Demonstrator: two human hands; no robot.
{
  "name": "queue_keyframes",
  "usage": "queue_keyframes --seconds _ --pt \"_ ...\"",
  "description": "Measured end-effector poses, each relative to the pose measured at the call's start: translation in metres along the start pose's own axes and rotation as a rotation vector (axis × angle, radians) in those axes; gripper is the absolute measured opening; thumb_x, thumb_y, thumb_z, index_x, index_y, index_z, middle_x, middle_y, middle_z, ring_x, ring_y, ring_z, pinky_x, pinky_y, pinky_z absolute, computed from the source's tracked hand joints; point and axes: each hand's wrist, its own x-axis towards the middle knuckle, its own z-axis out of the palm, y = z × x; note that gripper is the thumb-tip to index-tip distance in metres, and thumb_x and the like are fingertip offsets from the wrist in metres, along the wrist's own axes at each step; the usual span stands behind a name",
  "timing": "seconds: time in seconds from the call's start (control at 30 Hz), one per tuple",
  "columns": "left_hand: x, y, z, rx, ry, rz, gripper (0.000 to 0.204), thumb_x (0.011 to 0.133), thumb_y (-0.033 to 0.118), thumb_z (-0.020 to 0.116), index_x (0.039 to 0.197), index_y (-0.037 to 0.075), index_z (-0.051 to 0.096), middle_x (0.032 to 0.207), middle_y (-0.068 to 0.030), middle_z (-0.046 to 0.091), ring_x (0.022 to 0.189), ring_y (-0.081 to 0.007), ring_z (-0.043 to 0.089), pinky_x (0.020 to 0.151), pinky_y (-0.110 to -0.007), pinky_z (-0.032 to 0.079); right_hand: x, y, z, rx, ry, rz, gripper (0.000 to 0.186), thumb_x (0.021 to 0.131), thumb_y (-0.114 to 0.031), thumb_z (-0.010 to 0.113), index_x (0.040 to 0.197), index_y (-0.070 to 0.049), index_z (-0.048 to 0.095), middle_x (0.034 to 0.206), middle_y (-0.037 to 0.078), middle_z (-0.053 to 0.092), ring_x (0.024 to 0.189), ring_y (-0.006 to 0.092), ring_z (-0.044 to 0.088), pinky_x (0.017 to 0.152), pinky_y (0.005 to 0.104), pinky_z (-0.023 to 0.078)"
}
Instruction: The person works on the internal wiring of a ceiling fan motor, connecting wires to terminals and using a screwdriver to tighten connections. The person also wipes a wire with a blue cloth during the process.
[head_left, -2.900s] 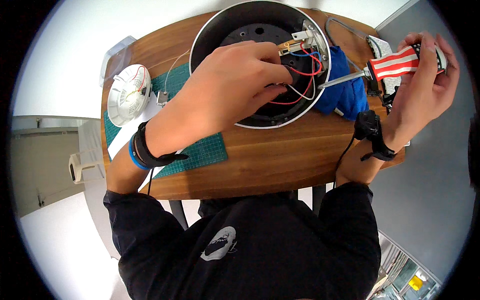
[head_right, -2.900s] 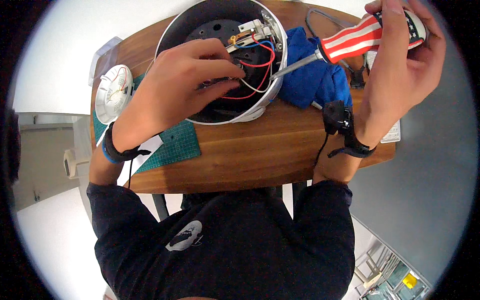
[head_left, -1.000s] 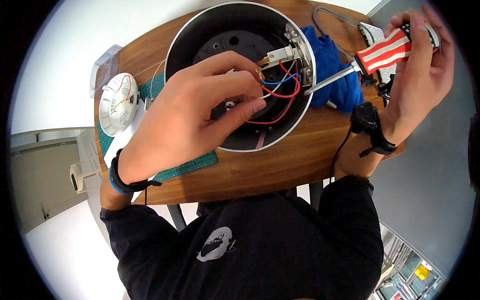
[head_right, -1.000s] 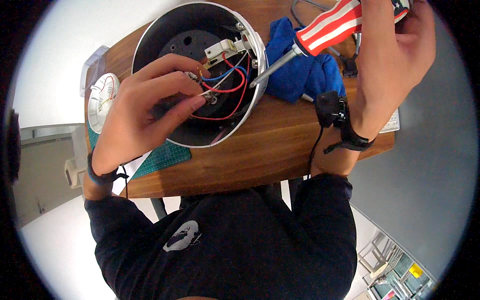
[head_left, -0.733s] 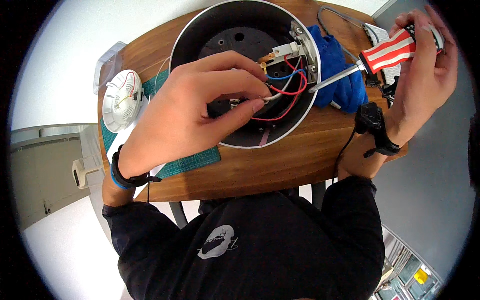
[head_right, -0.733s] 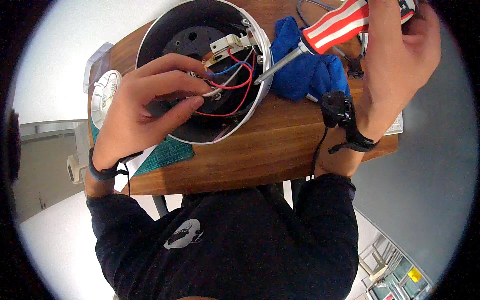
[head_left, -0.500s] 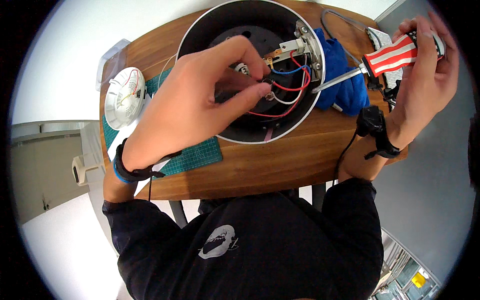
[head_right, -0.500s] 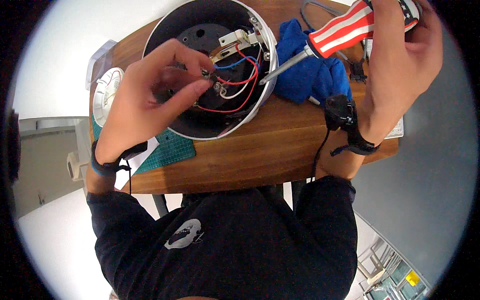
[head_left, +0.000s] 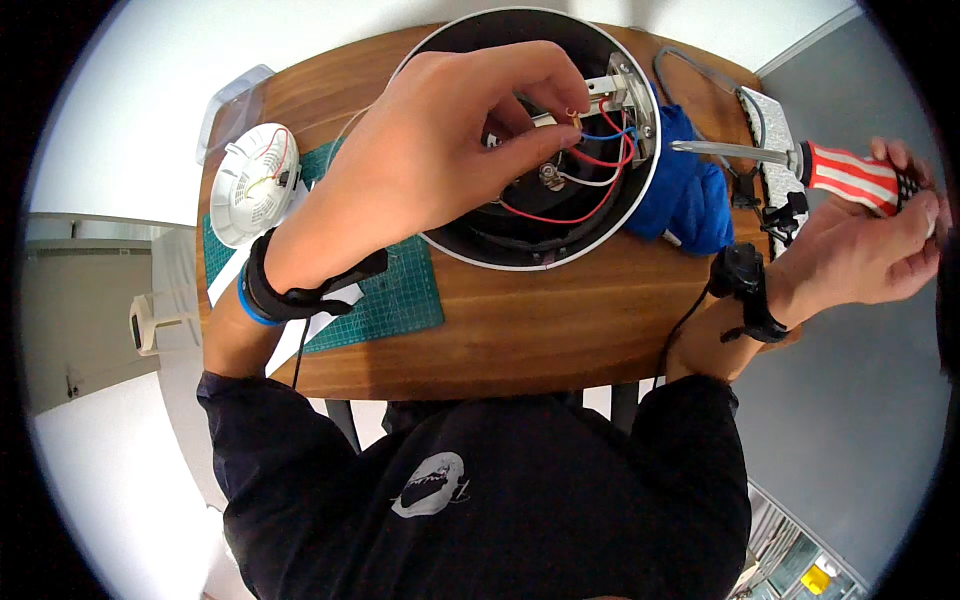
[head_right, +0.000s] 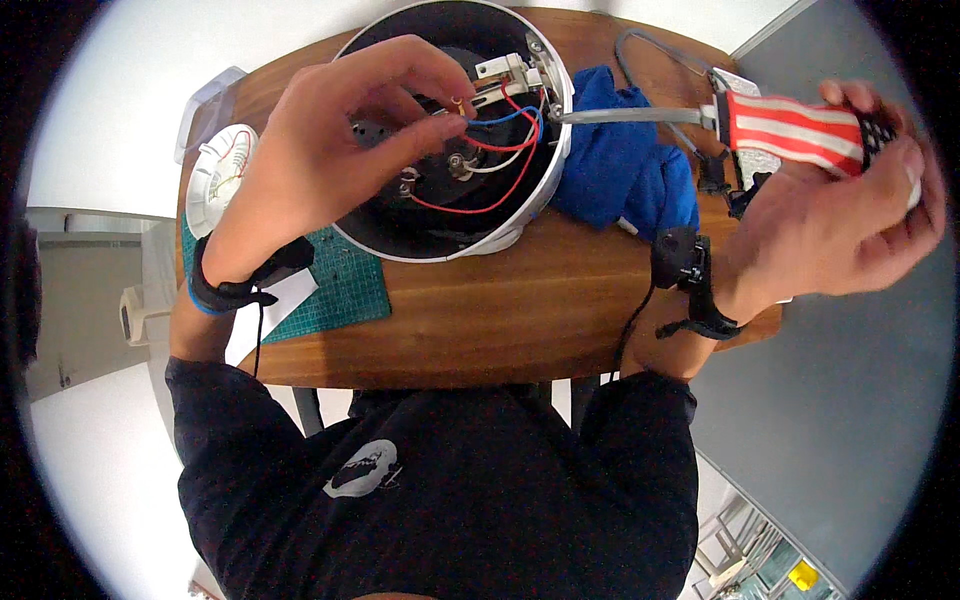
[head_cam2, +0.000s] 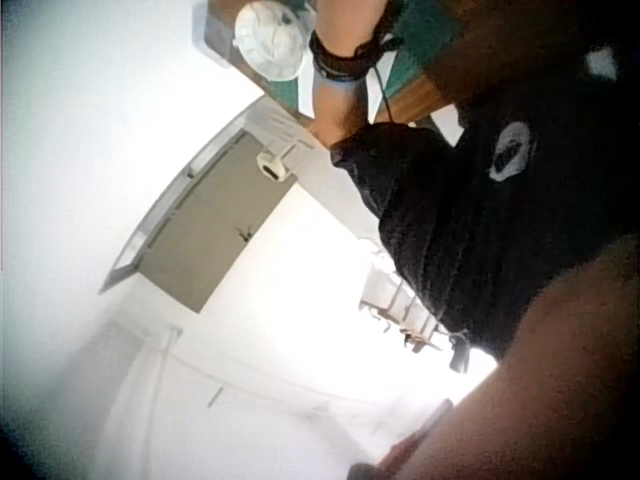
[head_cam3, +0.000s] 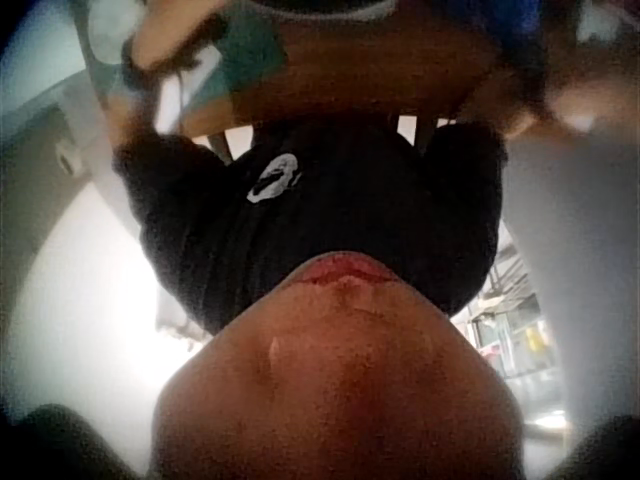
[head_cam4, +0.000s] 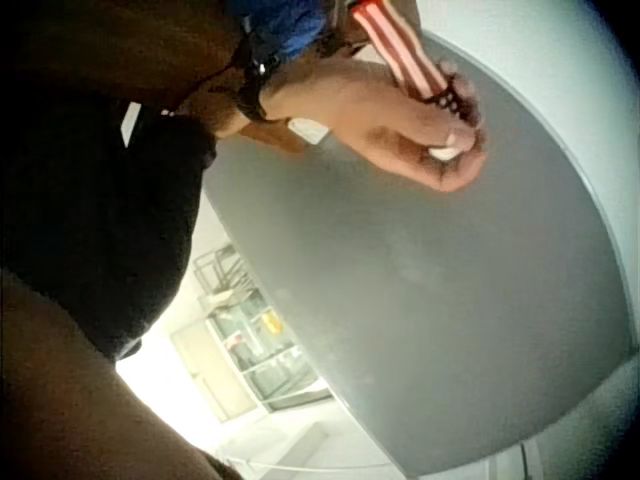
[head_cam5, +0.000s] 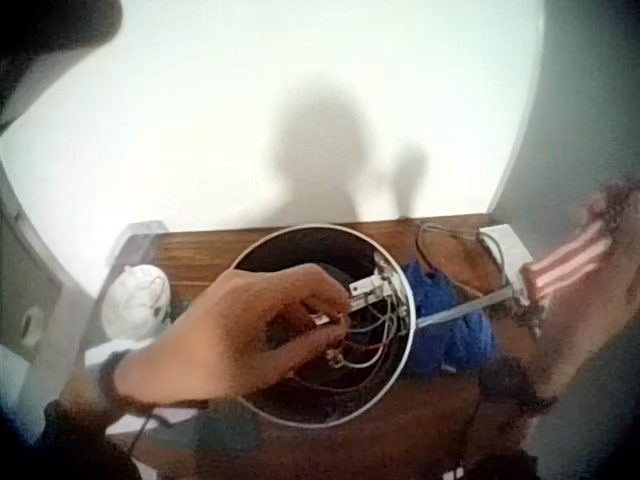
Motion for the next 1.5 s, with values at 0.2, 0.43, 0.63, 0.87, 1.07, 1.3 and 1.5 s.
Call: queue_keyframes --seconds 0.2,0.43,0.63,0.87,1.07,1.3,1.5 --pt "0.024 -0.004 -0.006 0.123 0.044 0.099 0.015 0.099 0.001 0.082 0.114 0.002 0.079 0.107 -0.0085 0.082 0.096 -0.0173 0.082 0.085 -0.031 0.064 0.002 0.003 -0.015 -0.002 0.067 -0.127 0.016 0.108 -0.001 0.061 0.122 0.003 0.055 0.101 0.025 0.071 0.082 0.0317 0.073 0.074 0.0466 0.069" --pt "0.031 -0.022 0.006 0.033 0.108 0.186 0.013 0.1 0.007 0.081 0.112 0.002 0.078 0.1 -0.0125 0.081 0.089 -0.0261 0.082 0.081 -0.036 0.064 -0.003 0.006 -0.014 0.012 0.07 -0.085 0.017 0.105 0.006 0.061 0.121 0.002 0.055 0.103 0.027 0.073 0.082 0.0323 0.074 0.075 0.0504 0.071" --pt "0.031 -0.021 -0.006 0.069 0.001 0.156 0.011 0.097 0.006 0.083 0.106 0.001 0.08 0.099 -0.0141 0.082 0.087 -0.0269 0.081 0.078 -0.037 0.064 -0.003 0.011 -0.019 -0.077 -0.122 -0.2 0.02 0.105 0.006 0.065 0.122 0.002 0.054 0.104 0.027 0.073 0.079 0.0313 0.074 0.069 0.0487 0.071" --pt "0.036 -0.012 -0.011 -0.056 -0.052 0.081 0.012 0.097 0.007 0.084 0.106 0.0 0.081 0.095 -0.0137 0.083 0.083 -0.0247 0.08 0.075 -0.035 0.063 -0.007 -0.02 0.005 -0.317 -0.506 -0.568 0.018 0.095 0.005 0.08 0.112 0.003 0.073 0.105 0.019 0.075 0.079 0.0271 0.075 0.066 0.0381 0.064" --pt "0.033 -0.013 -0.018 -0.152 -0.145 -0.092 0.01 0.099 0.004 0.083 0.107 -0.002 0.08 0.097 -0.0123 0.084 0.089 -0.019 0.081 0.079 -0.031 0.065 -0.037 -0.028 0.029 -0.458 -0.833 -0.301 0.027 0.086 -0.007 0.09 0.112 -0.004 0.085 0.103 0.009 0.073 0.095 0.0269 0.072 0.08 0.0382 0.058" --pt "0.026 -0.022 -0.002 -0.169 -0.08 -0.035 0.011 0.1 0.001 0.083 0.11 0.001 0.079 0.101 -0.0062 0.083 0.099 -0.0129 0.081 0.094 -0.029 0.065 -0.047 -0.002 0.043 -0.366 -1.053 -0.277 0.034 0.083 -0.018 0.093 0.115 -0.009 0.085 0.103 0.009 0.07 0.095 0.031 0.068 0.08 0.0424 0.056" --pt "0.022 -0.017 -0.005 -0.193 -0.11 -0.088 0.009 0.099 -0.001 0.081 0.107 0.001 0.078 0.102 -0.005 0.083 0.099 -0.0122 0.081 0.093 -0.029 0.064 -0.052 -0.008 0.046 -0.346 -1.07 -0.19 0.03 0.083 -0.017 0.095 0.111 -0.009 0.085 0.105 0.008 0.068 0.095 0.029 0.07 0.079 0.0411 0.057"
